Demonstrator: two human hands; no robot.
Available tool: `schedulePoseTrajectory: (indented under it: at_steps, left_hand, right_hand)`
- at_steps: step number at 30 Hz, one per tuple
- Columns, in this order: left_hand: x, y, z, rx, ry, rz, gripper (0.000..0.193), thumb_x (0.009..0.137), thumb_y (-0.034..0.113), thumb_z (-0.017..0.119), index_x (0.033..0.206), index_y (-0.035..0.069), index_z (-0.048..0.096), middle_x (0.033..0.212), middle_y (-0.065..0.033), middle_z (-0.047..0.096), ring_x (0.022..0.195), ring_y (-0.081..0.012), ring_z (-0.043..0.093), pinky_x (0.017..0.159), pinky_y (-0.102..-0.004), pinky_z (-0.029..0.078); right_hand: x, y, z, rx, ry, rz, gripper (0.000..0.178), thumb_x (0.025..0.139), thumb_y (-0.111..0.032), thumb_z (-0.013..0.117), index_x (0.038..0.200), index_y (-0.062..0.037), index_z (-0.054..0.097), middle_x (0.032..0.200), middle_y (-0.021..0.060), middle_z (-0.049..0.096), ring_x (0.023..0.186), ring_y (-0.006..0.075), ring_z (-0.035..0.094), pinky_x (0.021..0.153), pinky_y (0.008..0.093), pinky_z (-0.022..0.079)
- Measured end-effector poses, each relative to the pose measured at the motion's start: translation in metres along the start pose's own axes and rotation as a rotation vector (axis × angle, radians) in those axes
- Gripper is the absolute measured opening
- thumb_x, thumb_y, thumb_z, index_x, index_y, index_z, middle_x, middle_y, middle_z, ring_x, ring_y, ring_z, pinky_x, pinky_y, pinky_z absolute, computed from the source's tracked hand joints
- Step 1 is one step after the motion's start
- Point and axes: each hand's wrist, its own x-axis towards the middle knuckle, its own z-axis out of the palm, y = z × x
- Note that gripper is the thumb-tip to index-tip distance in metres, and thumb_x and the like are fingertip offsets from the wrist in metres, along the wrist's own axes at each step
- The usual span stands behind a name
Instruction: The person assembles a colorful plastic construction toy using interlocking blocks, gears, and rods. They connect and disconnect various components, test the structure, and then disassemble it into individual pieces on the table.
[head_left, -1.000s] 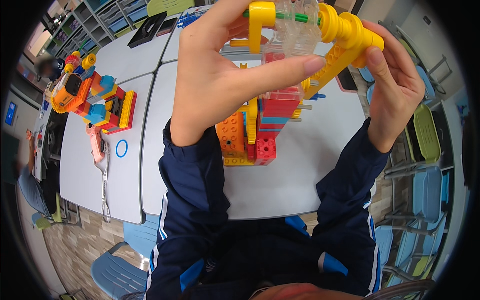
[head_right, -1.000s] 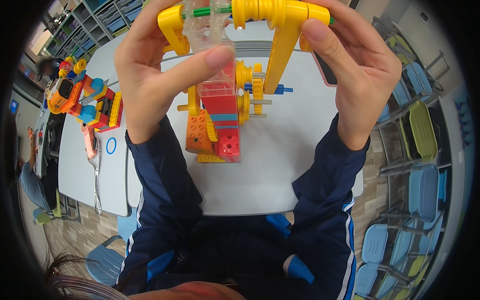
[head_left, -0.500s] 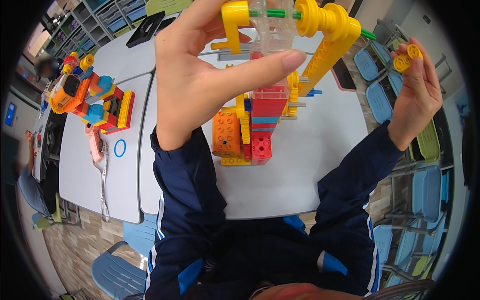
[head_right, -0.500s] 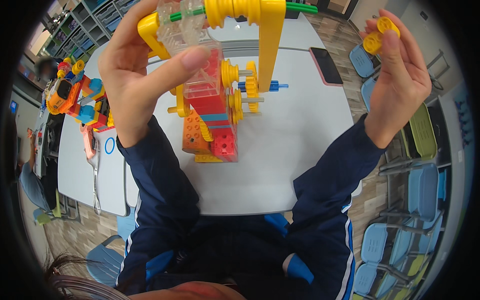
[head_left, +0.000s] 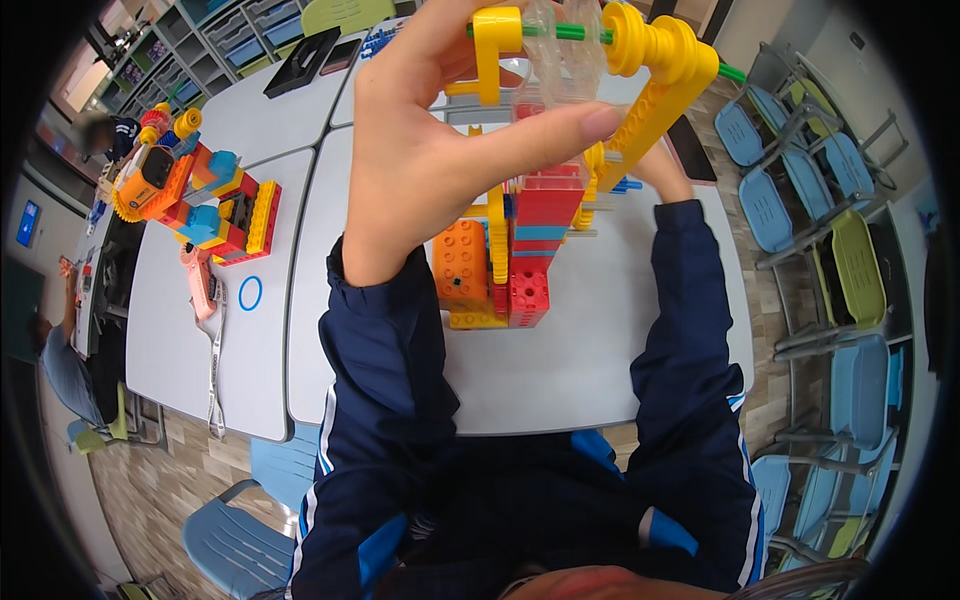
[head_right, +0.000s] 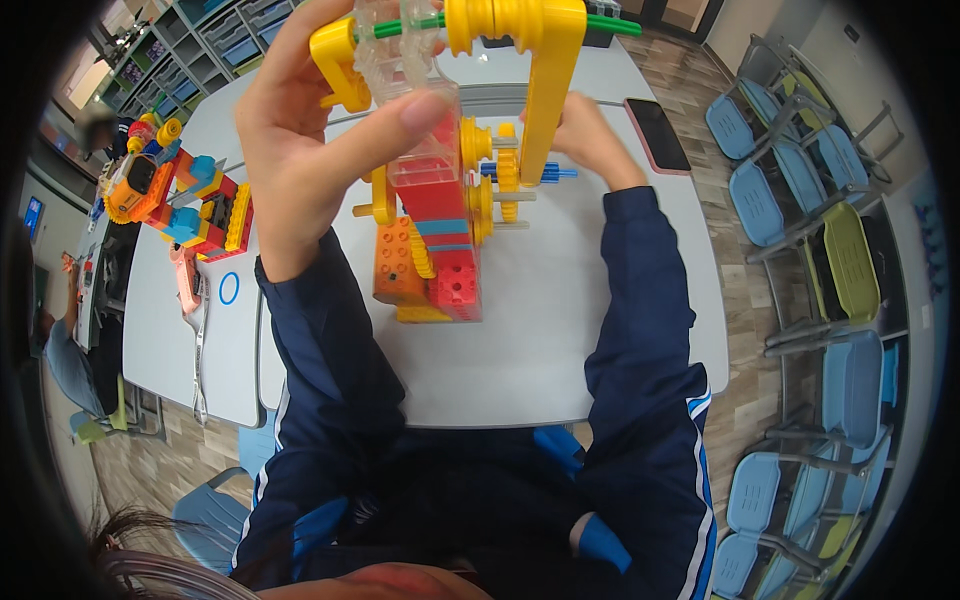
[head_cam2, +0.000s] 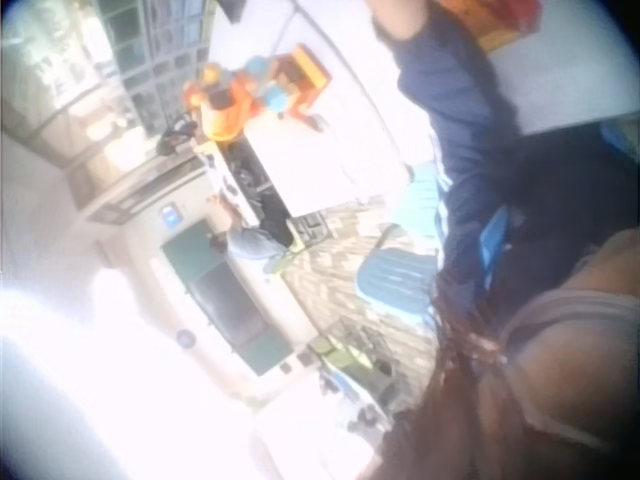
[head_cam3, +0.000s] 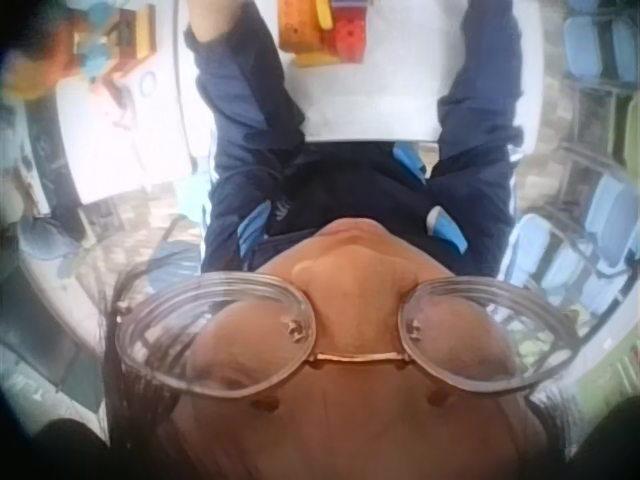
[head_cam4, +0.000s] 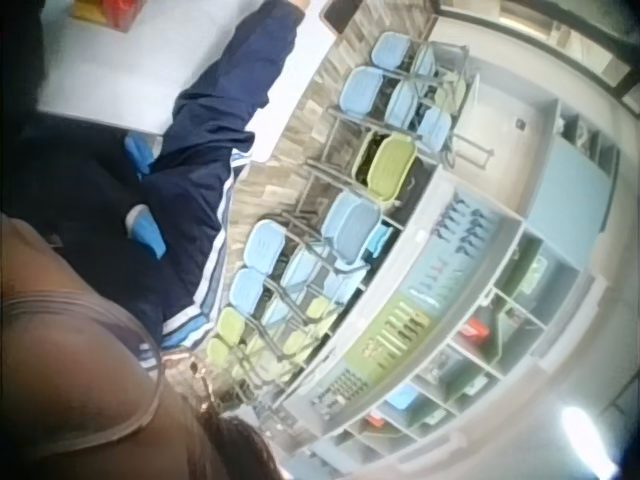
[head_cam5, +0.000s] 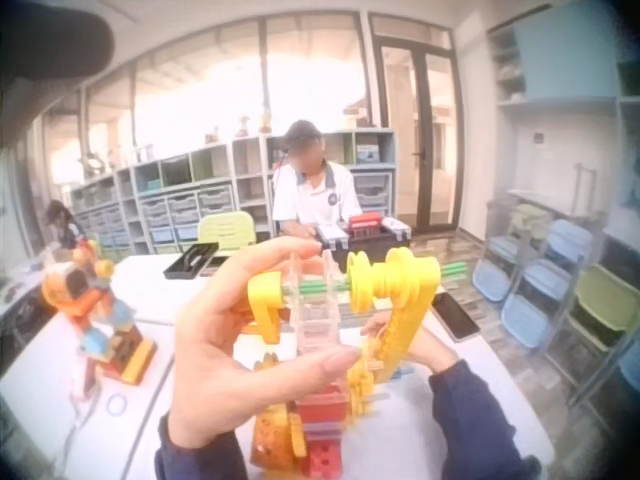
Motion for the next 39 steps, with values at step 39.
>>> schedulePoseTrajectory:
  at_steps: [39]
  left_hand:
    - [0.001,-0.002,-0.004,0.069,-0.066,0.272,0.065,0.074,0.011,0.085,0.13,-0.001,0.055,0.12,-0.0135,0.064,0.107,-0.0194,0.065,0.09,-0.031,0.054]
  right_hand:
    - [-0.046,-0.132,-0.064,0.403,0.56,-0.428,0.056,0.093,-0.018,0.068,0.138,0.0051,0.047,0.126,0.0174,0.063,0.114,0.0238,0.063,0.102,0.0351,0.048]
